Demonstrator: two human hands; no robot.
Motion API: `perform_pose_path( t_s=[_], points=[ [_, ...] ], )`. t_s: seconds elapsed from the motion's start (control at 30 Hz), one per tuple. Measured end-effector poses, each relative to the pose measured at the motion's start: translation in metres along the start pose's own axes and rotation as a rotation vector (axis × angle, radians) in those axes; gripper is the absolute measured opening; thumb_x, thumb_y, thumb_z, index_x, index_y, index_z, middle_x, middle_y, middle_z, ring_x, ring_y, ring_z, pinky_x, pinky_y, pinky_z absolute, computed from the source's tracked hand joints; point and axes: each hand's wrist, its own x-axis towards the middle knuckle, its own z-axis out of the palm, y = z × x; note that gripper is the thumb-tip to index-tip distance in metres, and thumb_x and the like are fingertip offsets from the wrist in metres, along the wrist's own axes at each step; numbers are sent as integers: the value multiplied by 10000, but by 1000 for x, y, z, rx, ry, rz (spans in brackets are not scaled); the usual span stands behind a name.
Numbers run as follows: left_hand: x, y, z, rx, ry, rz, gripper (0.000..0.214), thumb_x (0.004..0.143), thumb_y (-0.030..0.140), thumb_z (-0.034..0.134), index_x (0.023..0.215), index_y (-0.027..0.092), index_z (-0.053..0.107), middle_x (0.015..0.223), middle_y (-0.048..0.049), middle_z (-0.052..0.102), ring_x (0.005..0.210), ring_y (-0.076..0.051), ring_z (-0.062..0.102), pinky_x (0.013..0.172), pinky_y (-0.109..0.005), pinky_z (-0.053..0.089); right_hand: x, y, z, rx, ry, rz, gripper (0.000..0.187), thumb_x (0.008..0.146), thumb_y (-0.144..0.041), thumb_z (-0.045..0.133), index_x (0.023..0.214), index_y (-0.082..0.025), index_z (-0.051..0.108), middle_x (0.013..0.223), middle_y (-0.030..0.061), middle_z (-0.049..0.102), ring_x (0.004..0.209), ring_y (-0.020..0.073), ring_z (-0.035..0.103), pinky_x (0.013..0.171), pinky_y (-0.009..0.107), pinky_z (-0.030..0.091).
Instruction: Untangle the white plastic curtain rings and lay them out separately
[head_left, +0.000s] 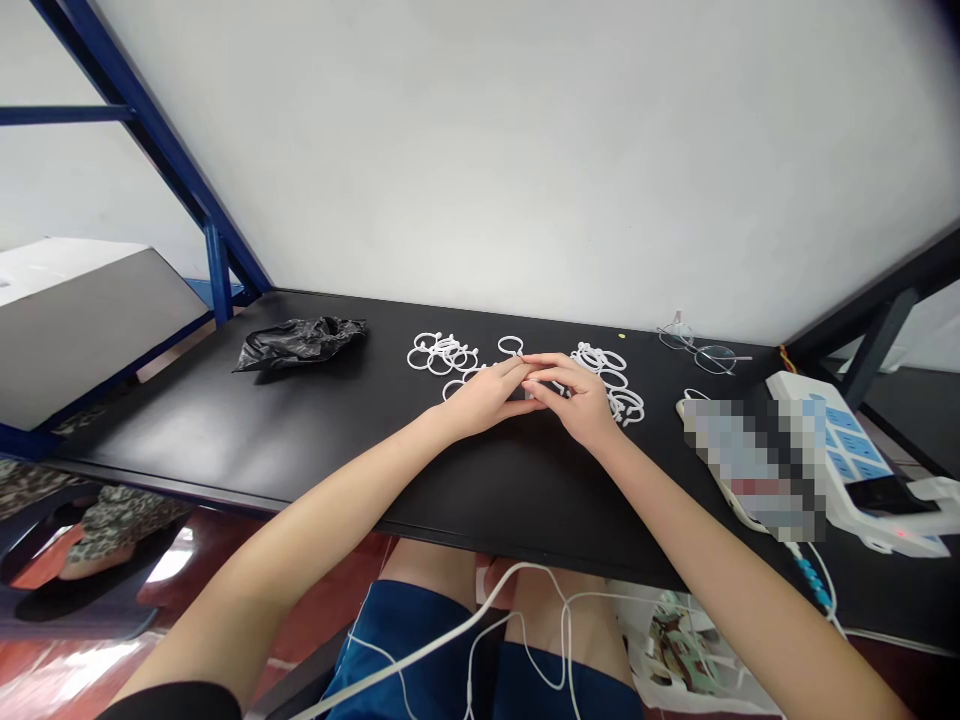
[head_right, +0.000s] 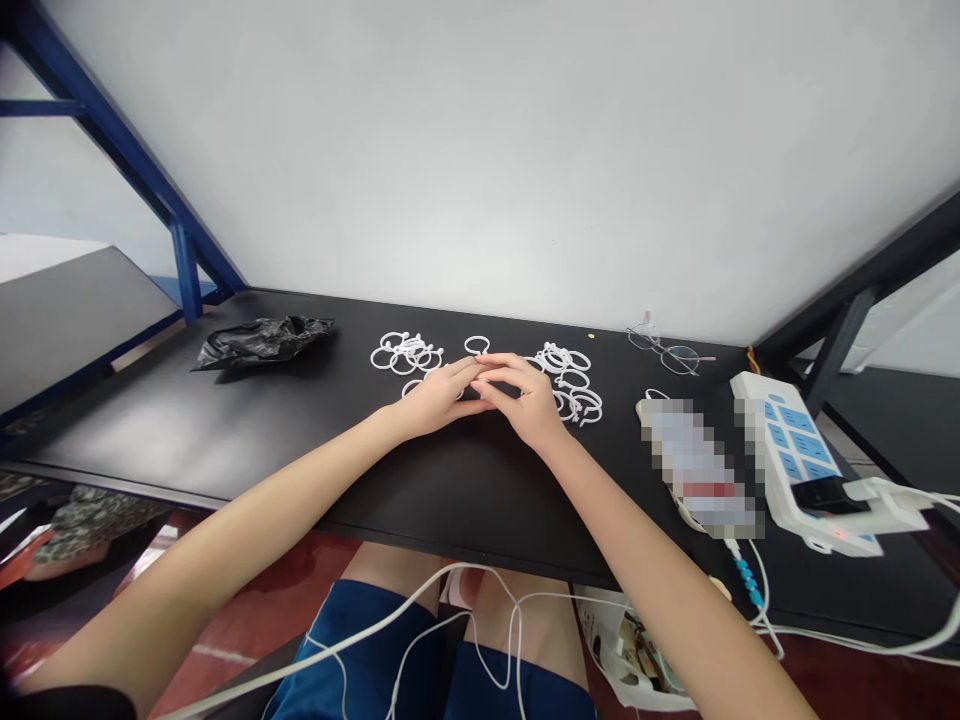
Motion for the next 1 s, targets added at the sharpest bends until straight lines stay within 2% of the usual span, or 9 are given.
perform_pose_path(
  t_s=[0.5, 1.0],
  points=[
    [0, -1, 0, -12, -6, 6, 334, 939, 329, 553, 1227, 171, 496, 1128, -116, 607, 919, -193, 630, 787, -322, 536, 0, 2, 0, -8, -12, 21, 119, 865, -337, 642, 839, -265, 733, 1105, 44, 689, 1022, 223, 652, 910, 411, 541],
    [0, -2, 0, 9, -8, 9, 334, 939, 342, 551, 1224, 175, 508, 1150, -119, 611, 973, -211, 630, 816, -334, 535, 0, 3, 0, -5, -12, 29, 135, 860, -358, 646, 832, -261, 736, 1102, 47, 690, 978, 219, 661, 860, 404, 562]
  ],
)
